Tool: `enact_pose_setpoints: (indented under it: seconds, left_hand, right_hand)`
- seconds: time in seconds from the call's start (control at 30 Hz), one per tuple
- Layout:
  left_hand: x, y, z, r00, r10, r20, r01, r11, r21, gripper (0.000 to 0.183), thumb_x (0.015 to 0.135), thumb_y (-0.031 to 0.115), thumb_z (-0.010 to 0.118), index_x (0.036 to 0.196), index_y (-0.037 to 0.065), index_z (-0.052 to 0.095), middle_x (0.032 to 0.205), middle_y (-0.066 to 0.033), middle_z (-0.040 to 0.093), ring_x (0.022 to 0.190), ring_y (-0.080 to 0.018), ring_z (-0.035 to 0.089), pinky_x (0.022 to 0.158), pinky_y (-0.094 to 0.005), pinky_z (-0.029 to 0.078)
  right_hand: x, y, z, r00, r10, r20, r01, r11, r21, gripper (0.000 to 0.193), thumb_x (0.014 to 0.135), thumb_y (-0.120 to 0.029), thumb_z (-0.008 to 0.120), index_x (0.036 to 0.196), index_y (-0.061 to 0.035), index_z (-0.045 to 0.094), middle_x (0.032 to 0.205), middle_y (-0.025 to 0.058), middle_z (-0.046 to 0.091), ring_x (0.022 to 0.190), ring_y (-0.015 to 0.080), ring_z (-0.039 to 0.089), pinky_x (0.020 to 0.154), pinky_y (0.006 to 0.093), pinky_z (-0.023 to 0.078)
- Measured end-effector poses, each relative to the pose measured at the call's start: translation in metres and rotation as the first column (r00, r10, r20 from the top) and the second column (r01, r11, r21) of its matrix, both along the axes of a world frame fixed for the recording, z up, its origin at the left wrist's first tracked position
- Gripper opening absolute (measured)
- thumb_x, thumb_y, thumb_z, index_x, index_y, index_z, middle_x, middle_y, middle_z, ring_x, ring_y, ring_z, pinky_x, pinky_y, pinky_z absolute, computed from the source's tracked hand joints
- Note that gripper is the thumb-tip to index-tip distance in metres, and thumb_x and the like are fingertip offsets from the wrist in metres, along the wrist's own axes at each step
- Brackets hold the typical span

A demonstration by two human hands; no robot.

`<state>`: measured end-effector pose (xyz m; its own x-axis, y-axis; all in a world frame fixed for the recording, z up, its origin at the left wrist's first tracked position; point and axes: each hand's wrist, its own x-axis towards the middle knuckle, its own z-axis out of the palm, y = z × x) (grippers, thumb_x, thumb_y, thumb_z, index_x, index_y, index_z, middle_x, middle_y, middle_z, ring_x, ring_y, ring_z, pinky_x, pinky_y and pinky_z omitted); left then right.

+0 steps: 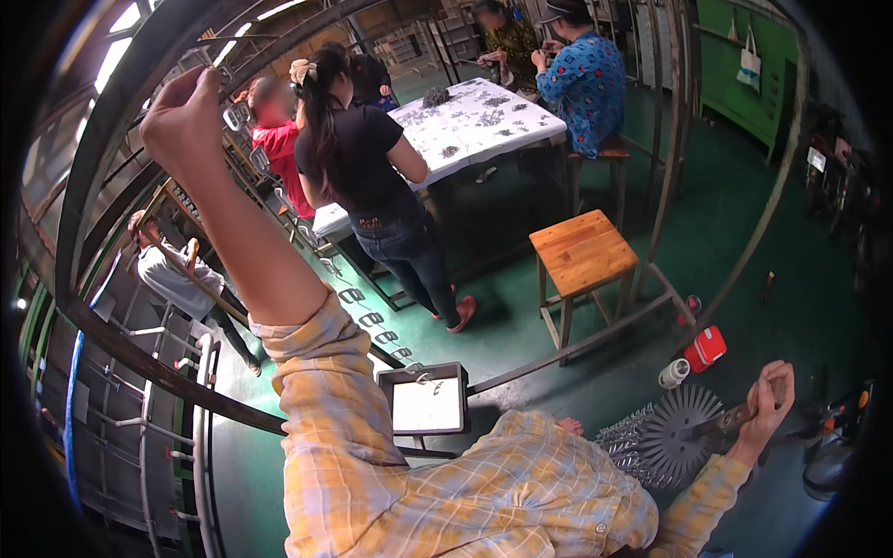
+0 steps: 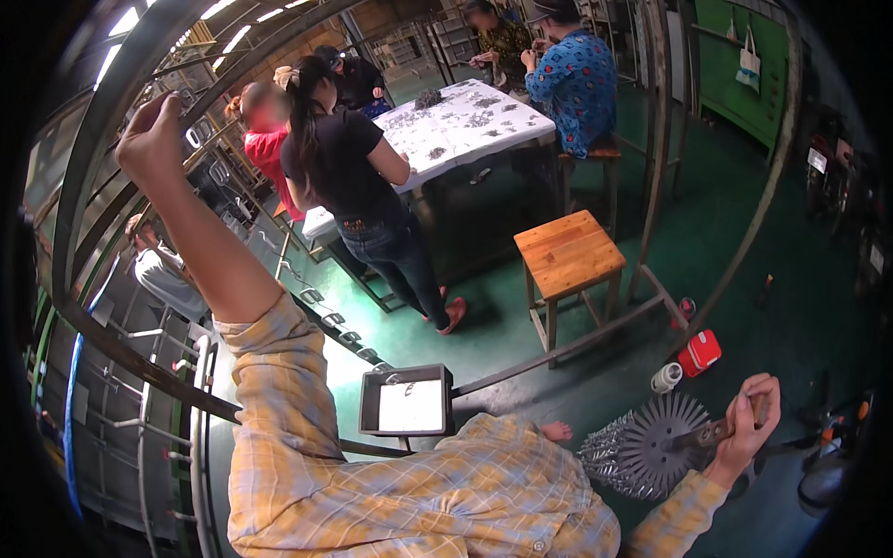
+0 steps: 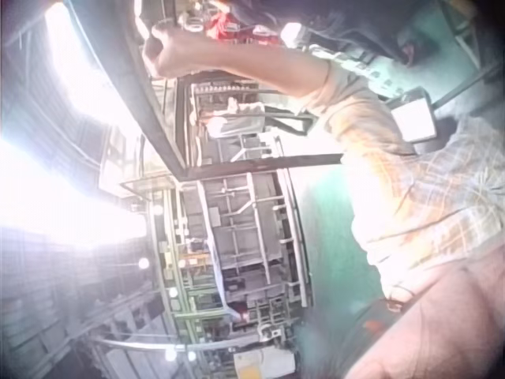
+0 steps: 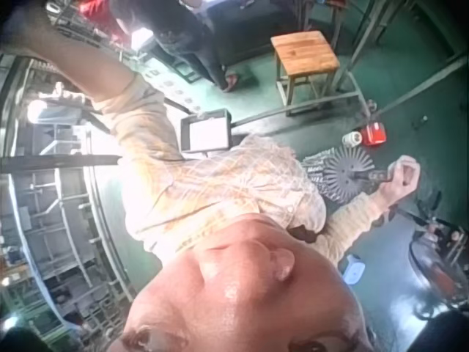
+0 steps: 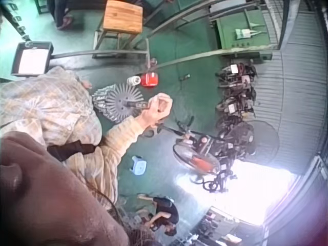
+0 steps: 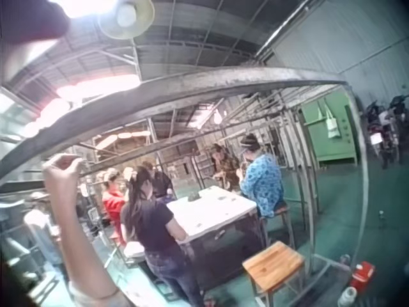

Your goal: The person hangs metal chains onto a circular drying rack and attaches smaller metal pieces to the chains.

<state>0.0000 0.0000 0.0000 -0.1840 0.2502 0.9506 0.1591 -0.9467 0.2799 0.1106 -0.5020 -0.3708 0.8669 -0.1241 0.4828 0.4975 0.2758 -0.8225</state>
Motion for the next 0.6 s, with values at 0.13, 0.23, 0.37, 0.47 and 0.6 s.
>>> enact_pose_setpoints:
  seconds: [0.13,0.23,0.37,0.47,0.6]
  left_hand:
    - [0.001,0.005,0.011,0.986,0.164,0.012,-0.165,0.986,0.028,0.022,0.062,0.031,0.069,0.076,0.014,0.071,0.075,-0.0044,0.067,0.073,-0.0178,0.064,0.075,-0.0294,0.048]
    - [0.000,0.010,0.020,0.967,0.249,0.048,-0.252,0.964,0.086,0.022,0.062,0.031,0.069,0.076,0.015,0.071,0.075,-0.0021,0.067,0.073,-0.0174,0.064,0.075,-0.0290,0.048]
    - [0.005,-0.005,0.014,0.939,0.338,0.058,-0.343,0.929,0.137,0.022,0.063,0.031,0.068,0.078,0.015,0.071,0.074,0.0001,0.067,0.075,-0.0169,0.064,0.077,-0.0288,0.047]
    - [0.006,-0.019,0.007,0.948,0.317,0.015,-0.317,0.949,0.001,0.022,0.063,0.032,0.069,0.077,0.015,0.071,0.073,0.0002,0.067,0.073,-0.0168,0.064,0.074,-0.0283,0.048]
    - [0.003,-0.024,0.000,0.970,0.245,0.013,-0.245,0.969,0.021,0.021,0.063,0.030,0.069,0.076,0.014,0.071,0.072,-0.0009,0.067,0.070,-0.0147,0.064,0.070,-0.0262,0.048]
  right_hand:
    - [-0.007,0.003,0.006,0.999,-0.020,-0.029,0.021,1.000,0.006,0.013,0.076,-0.005,0.051,0.078,-0.0033,0.039,0.078,0.0042,0.039,0.044,0.0006,0.025,0.038,0.0166,0.017]
    - [-0.009,0.001,0.005,0.999,-0.026,-0.028,0.026,1.000,0.013,0.013,0.076,-0.006,0.052,0.078,-0.0033,0.039,0.078,0.0042,0.039,0.044,0.0005,0.025,0.038,0.0168,0.017]
    - [-0.011,-0.002,0.006,0.999,-0.046,-0.024,0.046,0.999,0.004,0.014,0.076,-0.006,0.052,0.078,-0.0034,0.039,0.078,0.0042,0.039,0.044,0.0005,0.024,0.038,0.0169,0.017]
    - [-0.012,-0.002,0.006,0.999,-0.048,-0.025,0.048,0.999,0.009,0.014,0.076,-0.006,0.052,0.078,-0.0034,0.039,0.077,0.0043,0.039,0.043,0.0007,0.025,0.038,0.0166,0.017]
    - [-0.013,-0.006,0.003,0.999,-0.046,-0.022,0.046,0.999,0.014,0.014,0.076,-0.006,0.052,0.078,-0.0034,0.039,0.077,0.0045,0.039,0.043,0.0008,0.025,0.038,0.0162,0.018]
